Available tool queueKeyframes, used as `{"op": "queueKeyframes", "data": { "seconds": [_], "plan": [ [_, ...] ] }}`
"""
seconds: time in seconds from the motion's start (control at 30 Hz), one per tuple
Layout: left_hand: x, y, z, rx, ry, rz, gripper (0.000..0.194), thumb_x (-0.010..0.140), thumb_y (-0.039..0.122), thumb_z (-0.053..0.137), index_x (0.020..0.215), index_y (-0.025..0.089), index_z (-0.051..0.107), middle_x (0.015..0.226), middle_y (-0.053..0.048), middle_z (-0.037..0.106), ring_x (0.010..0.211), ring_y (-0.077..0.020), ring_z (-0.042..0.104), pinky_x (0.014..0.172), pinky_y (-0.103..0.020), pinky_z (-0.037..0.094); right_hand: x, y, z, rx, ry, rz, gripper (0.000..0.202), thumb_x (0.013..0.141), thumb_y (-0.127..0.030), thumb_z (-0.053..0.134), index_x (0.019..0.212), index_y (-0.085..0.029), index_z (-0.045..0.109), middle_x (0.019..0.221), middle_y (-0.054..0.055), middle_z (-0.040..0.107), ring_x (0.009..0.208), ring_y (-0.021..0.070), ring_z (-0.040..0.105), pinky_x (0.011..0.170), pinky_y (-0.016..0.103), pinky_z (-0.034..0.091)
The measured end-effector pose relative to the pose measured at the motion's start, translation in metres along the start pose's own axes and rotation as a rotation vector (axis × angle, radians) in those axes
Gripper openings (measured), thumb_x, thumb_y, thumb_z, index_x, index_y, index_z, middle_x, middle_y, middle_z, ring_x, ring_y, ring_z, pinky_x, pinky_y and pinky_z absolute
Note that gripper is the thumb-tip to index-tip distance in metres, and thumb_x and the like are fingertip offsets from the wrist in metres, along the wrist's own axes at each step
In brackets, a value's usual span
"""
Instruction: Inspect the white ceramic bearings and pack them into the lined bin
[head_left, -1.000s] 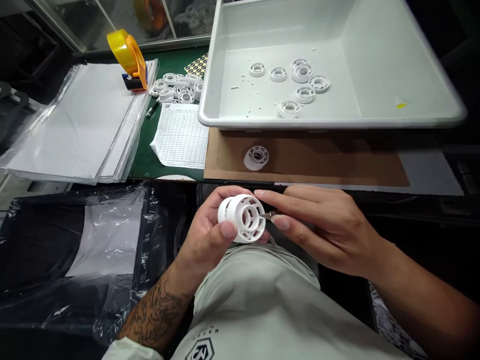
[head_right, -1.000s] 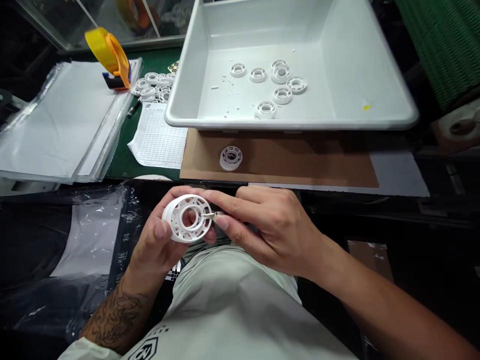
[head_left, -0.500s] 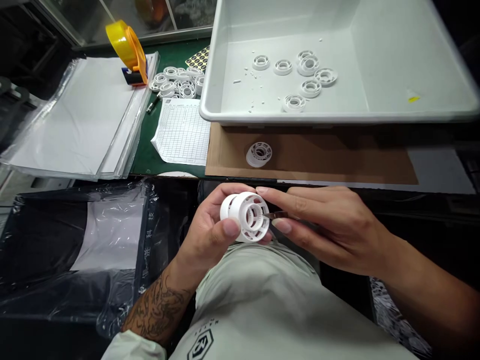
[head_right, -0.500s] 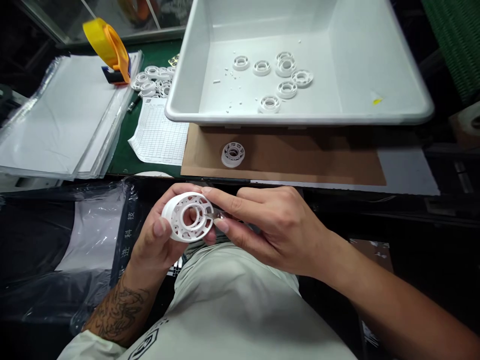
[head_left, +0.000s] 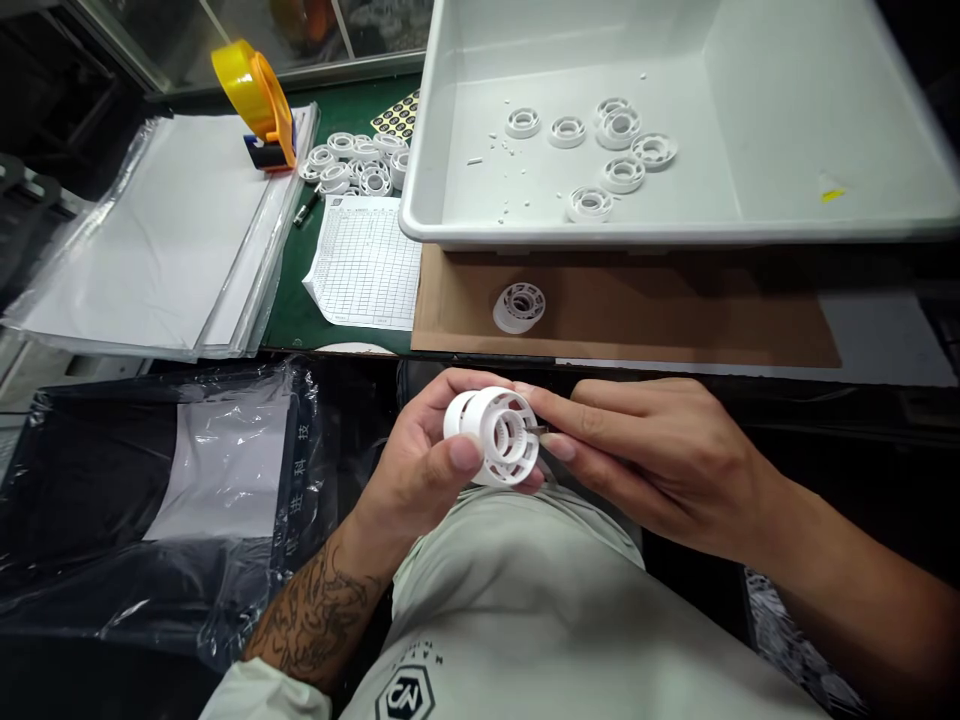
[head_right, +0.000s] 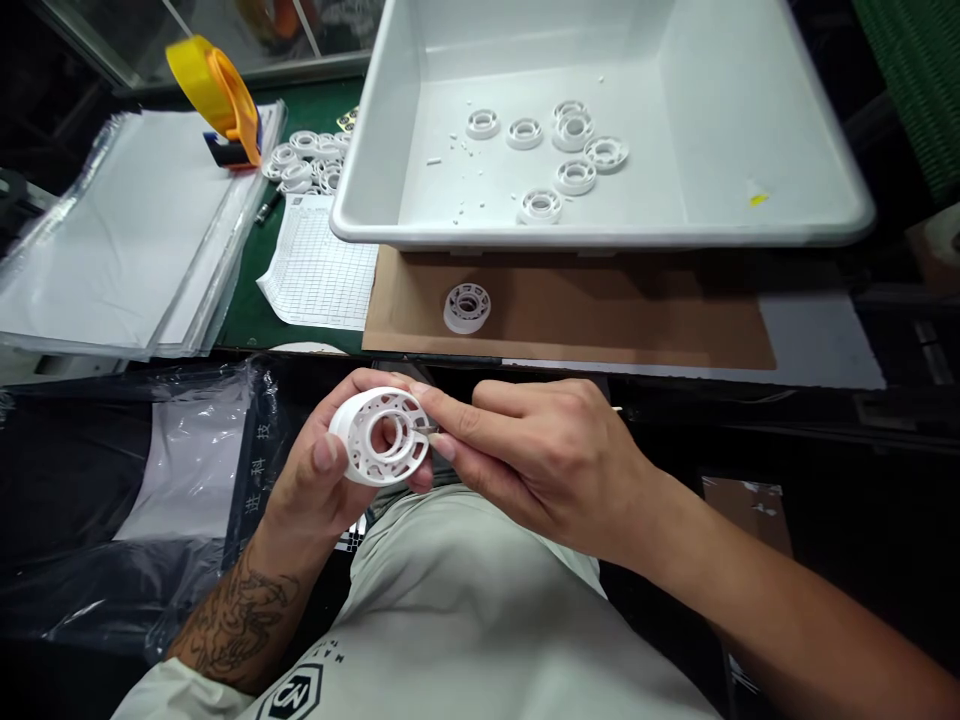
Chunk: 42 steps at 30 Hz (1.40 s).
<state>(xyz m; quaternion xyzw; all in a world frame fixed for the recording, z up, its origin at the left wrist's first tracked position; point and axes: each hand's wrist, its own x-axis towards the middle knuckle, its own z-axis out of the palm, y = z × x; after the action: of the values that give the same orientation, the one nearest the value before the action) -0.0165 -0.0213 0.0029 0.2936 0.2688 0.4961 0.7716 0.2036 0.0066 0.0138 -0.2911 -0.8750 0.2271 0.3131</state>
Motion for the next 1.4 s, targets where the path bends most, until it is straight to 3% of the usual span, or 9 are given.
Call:
{"op": "queueKeyframes", "data": {
  "seconds": [0.23,0.37,0.43,0.57,0.67,0.73,0.8,1.17,1.4],
  "plan": [
    [0.003,-0.005,0.0,0.008,-0.005,0.006,0.045,0.081,0.051,0.091,0.109,0.022,0.073,0.094,0.001,0.074,0.071,-0.0128,0.077,0.064,-0.021,0.067,0.0,0.001,-0.002,0.135,-0.011,0.018,0.034,0.12,-0.031,0.048,0.144,-0.015,0.065,0.078,-0.001,0.054,0.06,0.0135,0.049,0.055,0.029,0.034],
    [0.005,-0.008,0.0,0.056,0.016,0.053,0.043,0.082,0.05,0.089,0.11,0.023,0.073,0.106,-0.001,0.072,0.075,-0.0131,0.076,0.066,-0.024,0.067,-0.001,-0.001,0.001,0.335,0.179,0.137,0.033,0.118,-0.046,0.054,0.128,-0.021,0.072,0.073,-0.002,0.058,0.058,0.0126,0.052,0.054,0.025,0.04],
    [0.005,-0.01,-0.001,0.054,0.02,0.058,0.042,0.082,0.048,0.09,0.112,0.024,0.074,0.11,-0.002,0.073,0.079,-0.0129,0.075,0.071,-0.024,0.068,-0.001,-0.001,0.007,0.351,0.206,0.096,0.029,0.114,-0.046,0.064,0.121,-0.019,0.073,0.073,-0.002,0.059,0.056,0.0119,0.051,0.053,0.025,0.04],
    [0.005,-0.013,-0.003,0.043,0.02,0.064,0.048,0.08,0.049,0.092,0.114,0.02,0.075,0.11,-0.003,0.076,0.092,-0.0122,0.075,0.084,-0.019,0.064,-0.001,-0.003,0.017,0.349,0.148,-0.081,0.016,0.113,-0.028,0.067,0.123,-0.016,0.071,0.079,0.001,0.07,0.059,0.0123,0.058,0.056,0.024,0.045],
    [0.004,-0.015,-0.004,0.014,0.007,0.05,0.052,0.08,0.054,0.09,0.119,0.024,0.075,0.113,-0.002,0.079,0.094,-0.0149,0.08,0.085,-0.021,0.066,-0.002,-0.004,0.016,0.575,0.273,0.163,0.01,0.107,-0.033,0.076,0.113,-0.025,0.077,0.075,-0.002,0.068,0.055,0.0123,0.054,0.052,0.024,0.044],
    [0.003,-0.015,-0.003,0.011,0.007,0.054,0.054,0.081,0.06,0.087,0.121,0.025,0.074,0.119,-0.004,0.08,0.093,-0.019,0.083,0.08,-0.025,0.068,-0.004,-0.004,0.014,0.78,0.411,0.397,0.018,0.098,-0.044,0.087,0.106,-0.029,0.081,0.066,-0.005,0.06,0.051,0.0112,0.045,0.046,0.023,0.036],
    [0.003,-0.014,-0.003,0.035,0.022,0.073,0.059,0.08,0.065,0.085,0.12,0.023,0.074,0.121,-0.007,0.081,0.091,-0.0216,0.084,0.077,-0.026,0.068,-0.005,-0.004,0.013,0.892,0.48,0.511,0.024,0.092,-0.05,0.092,0.1,-0.029,0.083,0.062,-0.005,0.054,0.049,0.0099,0.038,0.043,0.022,0.029],
    [0.0,-0.011,-0.003,0.1,0.054,0.062,0.069,0.074,0.074,0.083,0.121,0.023,0.077,0.121,-0.013,0.084,0.093,-0.0299,0.085,0.084,-0.038,0.071,-0.01,-0.005,0.011,0.687,0.324,0.342,0.019,0.106,-0.052,0.074,0.113,-0.036,0.081,0.064,-0.004,0.052,0.053,0.0146,0.043,0.048,0.028,0.032],
    [0.001,-0.011,0.0,0.113,0.041,0.038,0.073,0.073,0.076,0.082,0.121,0.022,0.077,0.119,-0.013,0.085,0.092,-0.0306,0.085,0.083,-0.039,0.071,-0.006,-0.008,0.005,0.613,0.277,0.307,0.019,0.111,-0.053,0.063,0.12,-0.044,0.078,0.064,-0.003,0.054,0.052,0.0168,0.045,0.048,0.03,0.036]
  ]
}}
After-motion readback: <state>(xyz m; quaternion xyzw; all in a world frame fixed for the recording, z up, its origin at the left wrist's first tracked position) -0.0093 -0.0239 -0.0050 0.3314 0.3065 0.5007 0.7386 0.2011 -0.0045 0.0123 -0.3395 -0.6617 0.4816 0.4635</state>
